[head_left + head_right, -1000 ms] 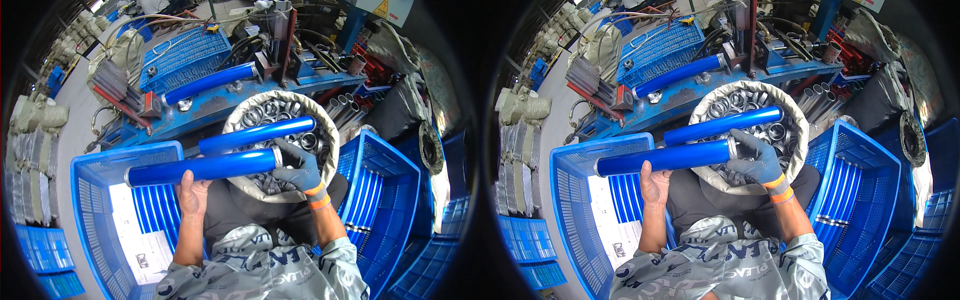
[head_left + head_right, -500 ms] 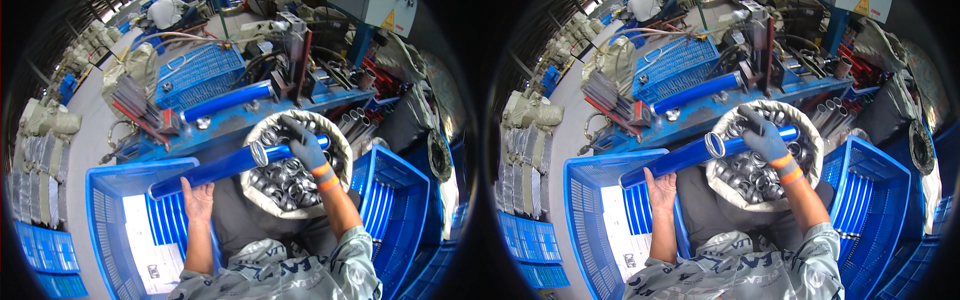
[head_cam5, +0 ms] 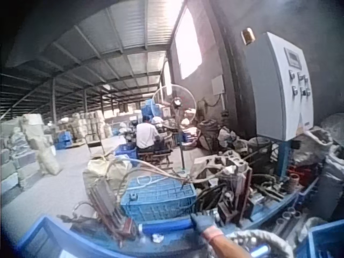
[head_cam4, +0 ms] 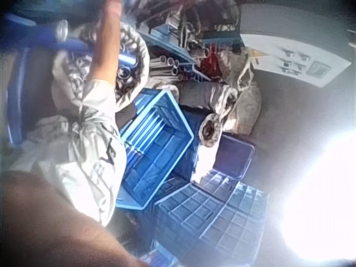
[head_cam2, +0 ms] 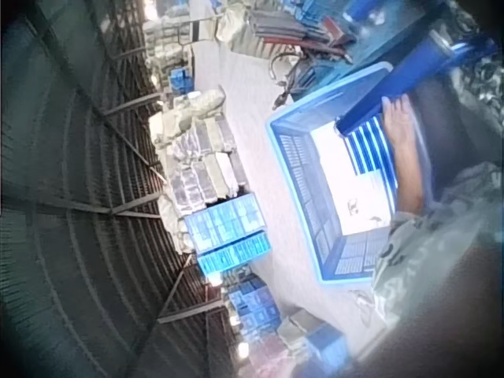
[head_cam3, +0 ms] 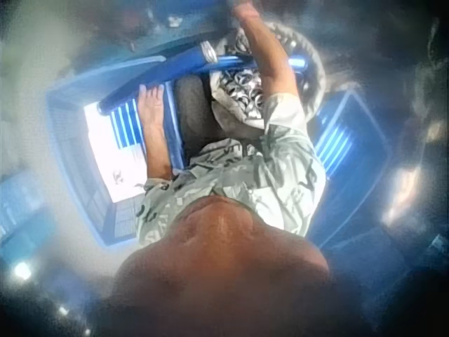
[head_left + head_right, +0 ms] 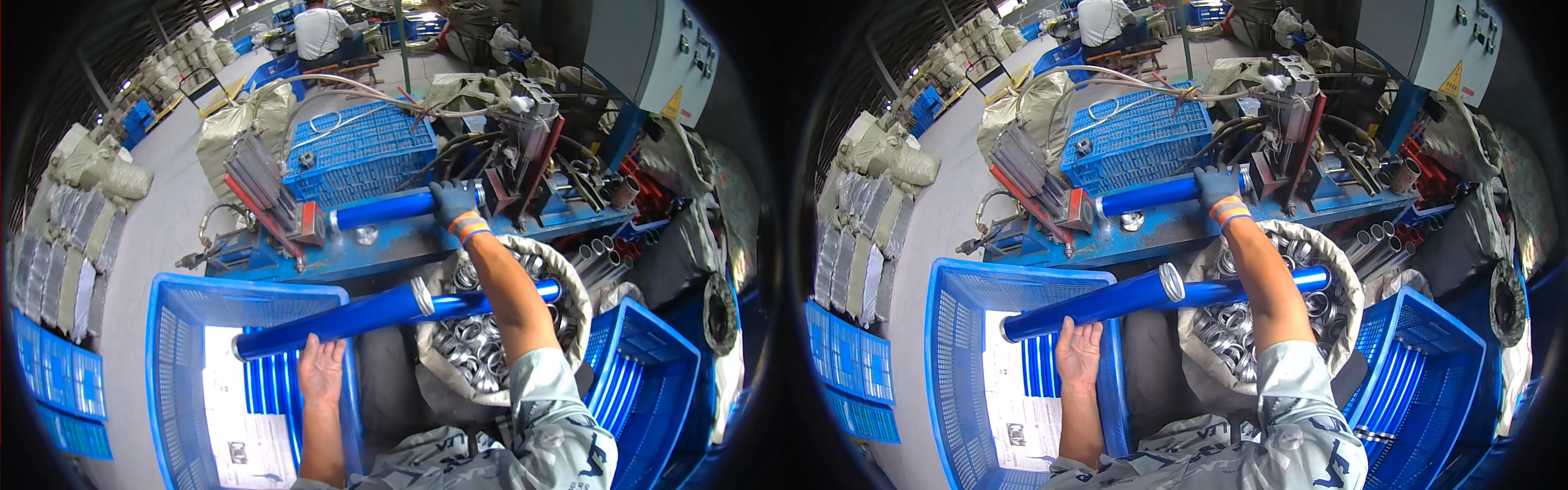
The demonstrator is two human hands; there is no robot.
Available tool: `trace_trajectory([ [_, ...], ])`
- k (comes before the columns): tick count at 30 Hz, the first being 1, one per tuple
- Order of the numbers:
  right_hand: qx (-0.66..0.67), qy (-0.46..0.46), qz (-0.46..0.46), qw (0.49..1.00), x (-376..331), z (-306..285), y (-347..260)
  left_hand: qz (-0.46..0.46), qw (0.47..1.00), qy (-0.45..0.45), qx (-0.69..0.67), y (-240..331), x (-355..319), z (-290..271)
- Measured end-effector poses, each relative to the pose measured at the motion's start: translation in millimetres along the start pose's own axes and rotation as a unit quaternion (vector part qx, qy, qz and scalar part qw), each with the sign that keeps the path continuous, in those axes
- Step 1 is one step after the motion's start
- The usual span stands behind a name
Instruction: Assembling circular metal rings onto blue tubes and organizing the finished parts into a bin.
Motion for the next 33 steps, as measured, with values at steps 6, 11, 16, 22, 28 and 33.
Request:
trace_trajectory([
  [6,0.417,0.226,-0.126,0.872,-100,-170,-60,0.039,0.998,-0.013,0.044,30,12,42],
  [11,0.639,0.343,0.002,0.688,-232,-240,56,-0.038,0.991,-0.096,0.082,-55,146,190],
  [16,0.707,0.371,0.039,0.601,-380,-228,108,-0.08,0.982,0.061,0.159,-129,321,148],
  [22,0.62,0.405,0.101,0.665,-492,-250,113,-0.138,0.965,0.117,0.19,-176,350,147],
  [28,0.631,0.393,0.141,0.654,-481,-223,97,-0.151,0.961,0.086,0.213,-156,351,135],
  [33,0.631,0.369,0.164,0.662,-513,-217,124,-0.164,0.955,0.047,0.243,-156,336,137],
])
Point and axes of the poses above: each hand's wrist, its own x-axis towards the middle knuckle, its own z-axis out of the palm, y = z × x, the point moved 4 cm from there along x, towards the middle knuckle, and after that the axes turned 14 degrees about x, right-handed, at the moved point
